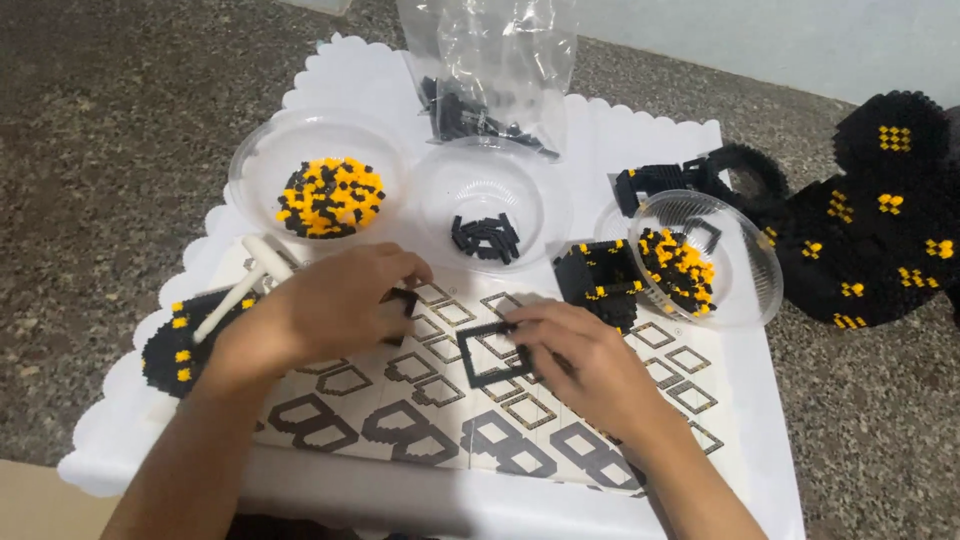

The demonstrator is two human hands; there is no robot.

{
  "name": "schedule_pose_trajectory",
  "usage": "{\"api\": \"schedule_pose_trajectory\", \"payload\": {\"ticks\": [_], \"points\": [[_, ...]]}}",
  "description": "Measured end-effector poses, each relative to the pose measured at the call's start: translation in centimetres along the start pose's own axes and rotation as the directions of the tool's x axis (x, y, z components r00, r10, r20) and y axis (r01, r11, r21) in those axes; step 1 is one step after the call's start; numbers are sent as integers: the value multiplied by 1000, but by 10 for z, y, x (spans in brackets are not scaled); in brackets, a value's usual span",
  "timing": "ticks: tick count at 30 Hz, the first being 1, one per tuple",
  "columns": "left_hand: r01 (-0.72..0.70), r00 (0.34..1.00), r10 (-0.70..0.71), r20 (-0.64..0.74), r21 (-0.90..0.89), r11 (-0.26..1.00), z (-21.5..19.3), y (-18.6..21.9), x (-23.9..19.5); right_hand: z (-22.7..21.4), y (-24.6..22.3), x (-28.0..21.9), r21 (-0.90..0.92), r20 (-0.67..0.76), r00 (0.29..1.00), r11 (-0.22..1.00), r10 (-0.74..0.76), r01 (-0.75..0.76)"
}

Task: Assembling a toy structure by attaching small interlocking plastic pieces to a frame, occasionally using a small plastic tool to press them into place.

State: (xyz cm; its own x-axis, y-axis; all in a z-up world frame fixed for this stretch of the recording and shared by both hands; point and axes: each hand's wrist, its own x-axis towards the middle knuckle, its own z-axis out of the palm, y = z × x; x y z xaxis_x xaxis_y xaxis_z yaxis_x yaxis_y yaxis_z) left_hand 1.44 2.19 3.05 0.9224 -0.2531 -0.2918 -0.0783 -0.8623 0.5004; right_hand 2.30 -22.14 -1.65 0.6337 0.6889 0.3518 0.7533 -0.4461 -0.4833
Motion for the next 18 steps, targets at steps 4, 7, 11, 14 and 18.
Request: {"api": "schedule_pose_trajectory", "payload": {"ticks": [4,7,11,14,18], "points": [[-114,989,107,99,73,991,-8,7,-9,-8,-11,6,82,82,995,995,52,-58],[-117,989,106,101,109,987,0,-2,-3,-12,-16,5,86,160,982,990,96,-111],[-64,993,53,107,110,992,5,-4,2,4,-10,4,63,80,988,988,133,-139],[-156,983,148,110,59,986,13,0,4,14,-6,3,75,14,983,980,184,-184],[-256,966,252,51,108,961,26,2,10,18,-1,1,112,-12,976,970,218,-215]]}}
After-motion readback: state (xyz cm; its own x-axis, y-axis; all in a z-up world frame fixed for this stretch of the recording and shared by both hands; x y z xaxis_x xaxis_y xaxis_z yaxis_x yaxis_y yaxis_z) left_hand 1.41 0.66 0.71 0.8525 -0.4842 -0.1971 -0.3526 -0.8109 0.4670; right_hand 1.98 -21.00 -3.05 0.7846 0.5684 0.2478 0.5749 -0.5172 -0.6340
